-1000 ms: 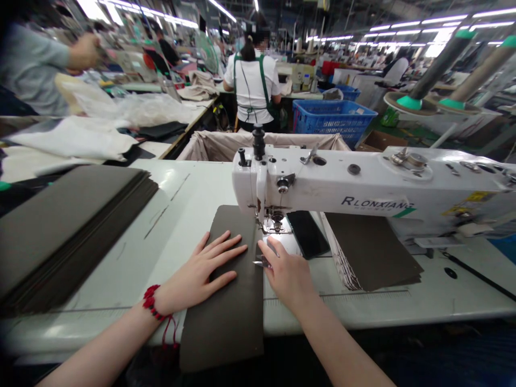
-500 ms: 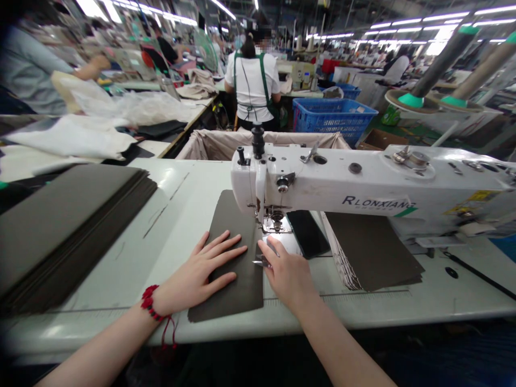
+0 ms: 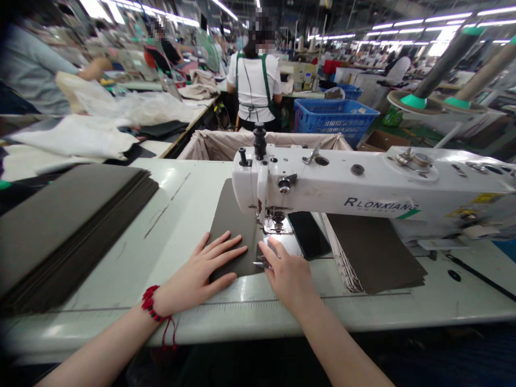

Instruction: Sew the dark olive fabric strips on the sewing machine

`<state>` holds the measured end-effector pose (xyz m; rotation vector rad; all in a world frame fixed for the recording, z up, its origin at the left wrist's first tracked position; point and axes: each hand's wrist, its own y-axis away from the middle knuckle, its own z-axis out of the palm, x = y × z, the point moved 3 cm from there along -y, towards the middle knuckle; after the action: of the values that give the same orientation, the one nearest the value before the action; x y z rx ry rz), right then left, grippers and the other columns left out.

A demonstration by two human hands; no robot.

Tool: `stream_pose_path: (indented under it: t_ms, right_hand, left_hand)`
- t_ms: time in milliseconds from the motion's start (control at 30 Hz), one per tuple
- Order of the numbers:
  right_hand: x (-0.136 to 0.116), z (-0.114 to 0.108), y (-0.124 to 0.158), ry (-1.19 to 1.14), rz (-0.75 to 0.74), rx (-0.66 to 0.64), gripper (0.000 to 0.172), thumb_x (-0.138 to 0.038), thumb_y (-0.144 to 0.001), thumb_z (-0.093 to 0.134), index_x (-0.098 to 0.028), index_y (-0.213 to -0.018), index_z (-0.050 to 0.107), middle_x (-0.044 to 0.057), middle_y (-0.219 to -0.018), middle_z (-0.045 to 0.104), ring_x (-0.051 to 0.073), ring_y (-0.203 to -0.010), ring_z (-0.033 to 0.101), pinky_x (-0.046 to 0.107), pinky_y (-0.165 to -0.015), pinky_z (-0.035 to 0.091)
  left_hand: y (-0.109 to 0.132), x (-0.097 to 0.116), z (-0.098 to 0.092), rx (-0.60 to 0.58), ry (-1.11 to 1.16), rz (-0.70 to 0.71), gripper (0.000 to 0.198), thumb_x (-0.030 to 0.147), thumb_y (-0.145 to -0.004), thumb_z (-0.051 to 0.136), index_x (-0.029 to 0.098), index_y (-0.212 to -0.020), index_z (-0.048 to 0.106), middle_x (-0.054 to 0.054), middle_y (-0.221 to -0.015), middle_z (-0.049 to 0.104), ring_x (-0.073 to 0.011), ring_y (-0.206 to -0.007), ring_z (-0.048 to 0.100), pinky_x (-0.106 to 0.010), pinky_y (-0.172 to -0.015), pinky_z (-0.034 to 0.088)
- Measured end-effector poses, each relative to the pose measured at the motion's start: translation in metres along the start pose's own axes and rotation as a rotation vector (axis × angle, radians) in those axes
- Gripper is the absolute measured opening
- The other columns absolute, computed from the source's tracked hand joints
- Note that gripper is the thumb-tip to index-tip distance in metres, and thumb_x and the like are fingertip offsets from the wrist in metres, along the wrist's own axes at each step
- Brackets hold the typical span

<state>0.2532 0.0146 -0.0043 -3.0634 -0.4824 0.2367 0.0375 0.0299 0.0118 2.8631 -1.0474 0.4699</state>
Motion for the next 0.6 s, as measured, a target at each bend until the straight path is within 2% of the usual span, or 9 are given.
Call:
stream_pose_path:
  t_ms: [600]
  right_hand:
    - [0.0001, -0.0002, -0.0009, -0.014, 0.008, -0.003, 0.057, -0.023, -0.091, 0.045, -0.034, -0.146, 0.034, 0.000, -0.151, 0.038, 0.018, -0.094, 0.065, 0.031, -0.074, 0.052]
  left_hand:
    - [-0.0023, -0.0063, 0.0082, 0.066, -0.036, -0.054, 0.056, 0.046, -0.099, 0.038, 0.028, -0.150, 0.027, -0.003, -0.154, 0.031, -0.0244, -0.144, 0.022, -0.050, -0.119, 0.009]
